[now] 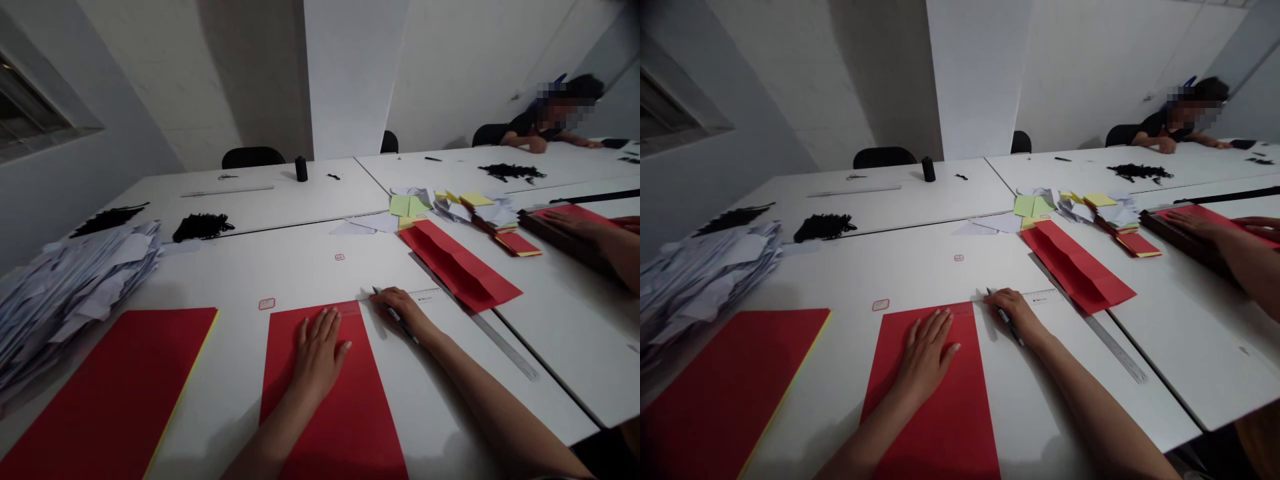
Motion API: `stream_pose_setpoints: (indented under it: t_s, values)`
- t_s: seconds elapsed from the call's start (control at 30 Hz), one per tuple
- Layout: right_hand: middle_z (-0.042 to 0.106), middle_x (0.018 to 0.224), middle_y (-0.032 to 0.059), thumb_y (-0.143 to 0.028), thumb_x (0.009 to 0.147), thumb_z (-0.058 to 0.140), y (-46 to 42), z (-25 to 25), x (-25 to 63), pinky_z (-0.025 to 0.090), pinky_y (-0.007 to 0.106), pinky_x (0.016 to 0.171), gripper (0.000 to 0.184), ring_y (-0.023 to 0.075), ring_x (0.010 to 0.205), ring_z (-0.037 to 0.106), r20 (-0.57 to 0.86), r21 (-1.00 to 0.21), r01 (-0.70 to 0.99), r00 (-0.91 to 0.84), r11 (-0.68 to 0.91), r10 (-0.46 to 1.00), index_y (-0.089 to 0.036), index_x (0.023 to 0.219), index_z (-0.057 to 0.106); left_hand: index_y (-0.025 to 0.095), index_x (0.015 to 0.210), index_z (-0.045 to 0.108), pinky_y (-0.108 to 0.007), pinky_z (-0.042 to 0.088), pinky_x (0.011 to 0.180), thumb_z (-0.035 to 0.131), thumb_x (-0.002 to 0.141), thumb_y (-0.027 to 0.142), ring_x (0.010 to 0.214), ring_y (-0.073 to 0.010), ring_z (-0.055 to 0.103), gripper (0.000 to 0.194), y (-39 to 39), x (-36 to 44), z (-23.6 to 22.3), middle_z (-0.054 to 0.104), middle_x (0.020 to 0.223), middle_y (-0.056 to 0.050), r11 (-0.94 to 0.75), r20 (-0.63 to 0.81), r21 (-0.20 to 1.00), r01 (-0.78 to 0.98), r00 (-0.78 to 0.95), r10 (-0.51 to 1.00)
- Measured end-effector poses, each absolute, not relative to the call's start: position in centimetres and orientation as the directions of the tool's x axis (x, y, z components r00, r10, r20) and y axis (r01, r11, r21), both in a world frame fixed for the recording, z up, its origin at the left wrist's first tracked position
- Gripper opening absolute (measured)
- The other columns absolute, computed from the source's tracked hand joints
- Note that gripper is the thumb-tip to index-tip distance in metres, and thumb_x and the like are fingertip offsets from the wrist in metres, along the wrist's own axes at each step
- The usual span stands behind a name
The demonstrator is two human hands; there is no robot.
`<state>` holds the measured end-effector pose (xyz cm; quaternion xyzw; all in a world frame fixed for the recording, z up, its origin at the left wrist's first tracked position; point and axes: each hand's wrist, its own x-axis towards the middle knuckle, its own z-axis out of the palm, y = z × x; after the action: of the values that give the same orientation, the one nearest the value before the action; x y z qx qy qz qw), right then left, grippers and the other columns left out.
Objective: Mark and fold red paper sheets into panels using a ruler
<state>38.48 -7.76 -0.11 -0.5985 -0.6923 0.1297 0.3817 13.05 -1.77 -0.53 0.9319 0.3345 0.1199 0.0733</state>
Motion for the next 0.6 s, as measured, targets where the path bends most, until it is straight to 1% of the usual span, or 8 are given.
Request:
stream_pose_setpoints:
  t_s: [0.17,0.47,0.6]
  values:
    - [0.069,0.102,0.0067,-0.024,0.094,0.046,-7.8,-0.25,38.44,0.049,0.041,0.086,0.025,0.0242,0.098,0.062,0.39,-0.625,0.737,0.01,0.257,0.921,-0.024,0.11,0.066,0.023,0.146,0.036,-0.057,0.026,0.113,0.037,0.099,0.041,0.141,-0.0256,0.034,0.05,-1.78,13.08,-0.54,0.038,0.152,-0.004,-0.764,0.165,0.21,0.611,0.748,0.643]
    - [0.069,0.103,0.0057,-0.025,0.094,0.047,-7.78,-0.39,38.46,0.048,0.044,0.087,0.024,0.0252,0.1,0.062,0.381,-0.61,0.753,0.006,0.247,0.924,-0.025,0.11,0.065,0.023,0.145,0.036,-0.056,0.024,0.114,0.036,0.099,0.042,0.141,-0.0248,0.033,0.05,-1.79,13.04,-0.43,0.038,0.152,-0.004,-0.762,0.157,0.22,0.608,0.749,0.643]
    - [0.069,0.105,0.0073,-0.022,0.094,0.045,-7.88,-0.18,38.44,0.048,0.043,0.087,0.026,0.0251,0.1,0.061,0.375,-0.609,0.755,0.001,0.245,0.927,-0.024,0.111,0.064,0.025,0.146,0.037,-0.054,0.024,0.115,0.036,0.099,0.042,0.14,-0.0246,0.034,0.05,-1.76,13.01,-0.5,0.039,0.151,-0.005,-0.766,0.17,0.227,0.602,0.75,0.64]
